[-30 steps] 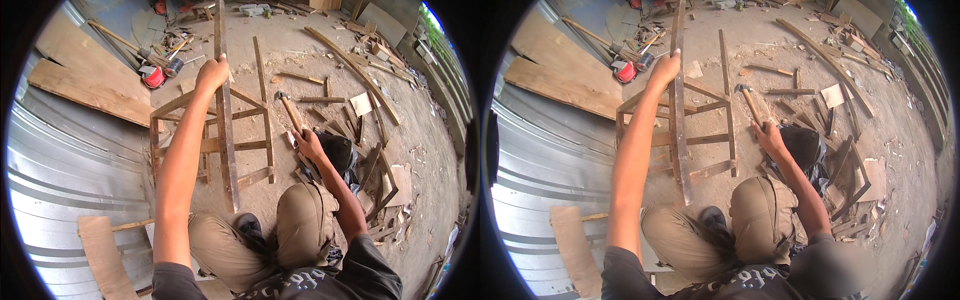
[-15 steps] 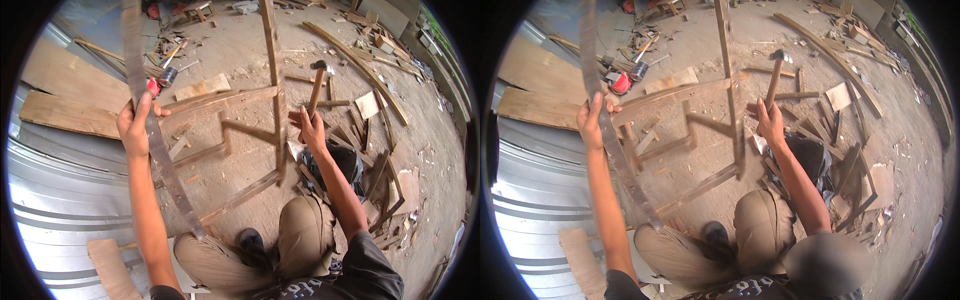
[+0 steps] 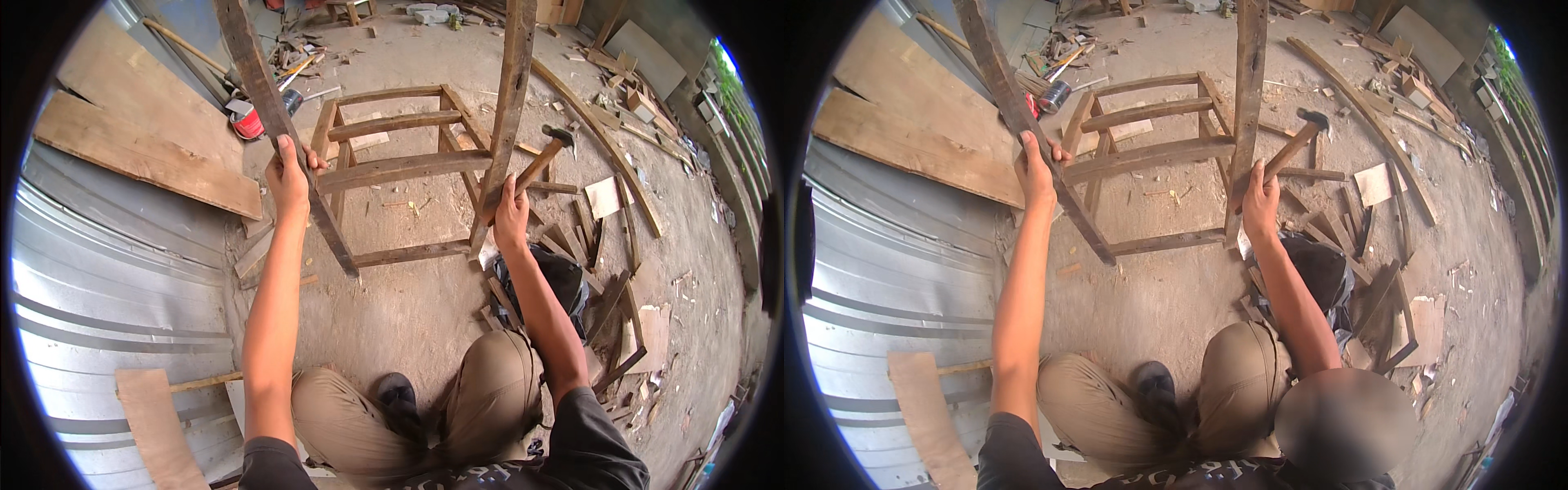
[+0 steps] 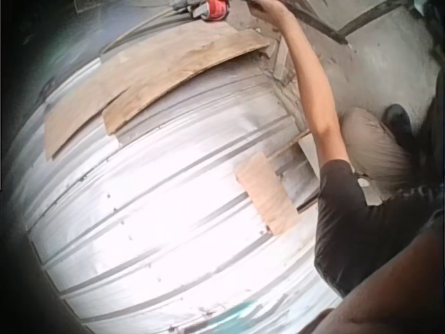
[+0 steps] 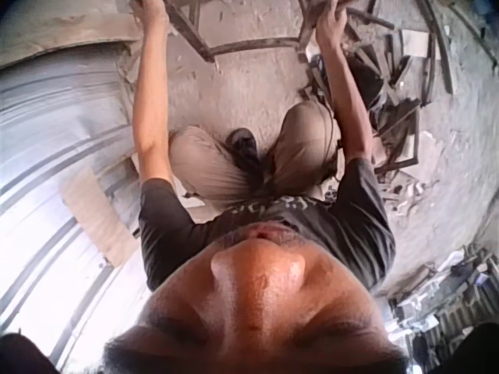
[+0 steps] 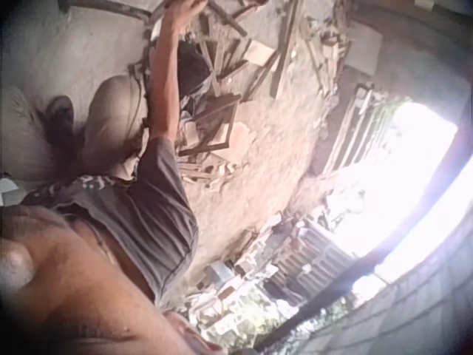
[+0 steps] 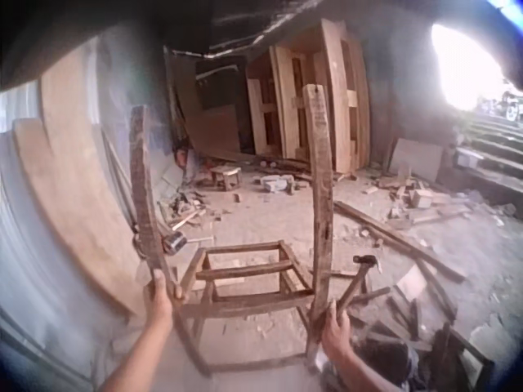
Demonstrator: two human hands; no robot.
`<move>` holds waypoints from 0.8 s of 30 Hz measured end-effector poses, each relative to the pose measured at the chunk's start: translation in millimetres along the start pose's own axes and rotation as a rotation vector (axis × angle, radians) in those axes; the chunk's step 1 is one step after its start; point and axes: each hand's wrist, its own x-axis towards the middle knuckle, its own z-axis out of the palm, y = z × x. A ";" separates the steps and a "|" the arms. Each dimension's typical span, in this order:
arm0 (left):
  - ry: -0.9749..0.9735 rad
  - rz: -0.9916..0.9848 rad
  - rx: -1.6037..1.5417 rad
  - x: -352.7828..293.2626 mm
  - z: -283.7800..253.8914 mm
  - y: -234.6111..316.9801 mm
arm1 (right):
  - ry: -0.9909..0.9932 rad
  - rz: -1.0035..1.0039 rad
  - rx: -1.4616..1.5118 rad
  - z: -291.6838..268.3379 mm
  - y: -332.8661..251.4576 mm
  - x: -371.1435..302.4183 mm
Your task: The person assembles a wooden frame by hand, using a hammer to drive nails into joints. They repeatedly position wooden planks, align them, and hammer nails to secure the structure.
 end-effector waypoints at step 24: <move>-0.274 -0.118 -0.245 32.5 -39.1 3.6 | 0.102 -0.043 -0.193 28.1 -7.2 -4.0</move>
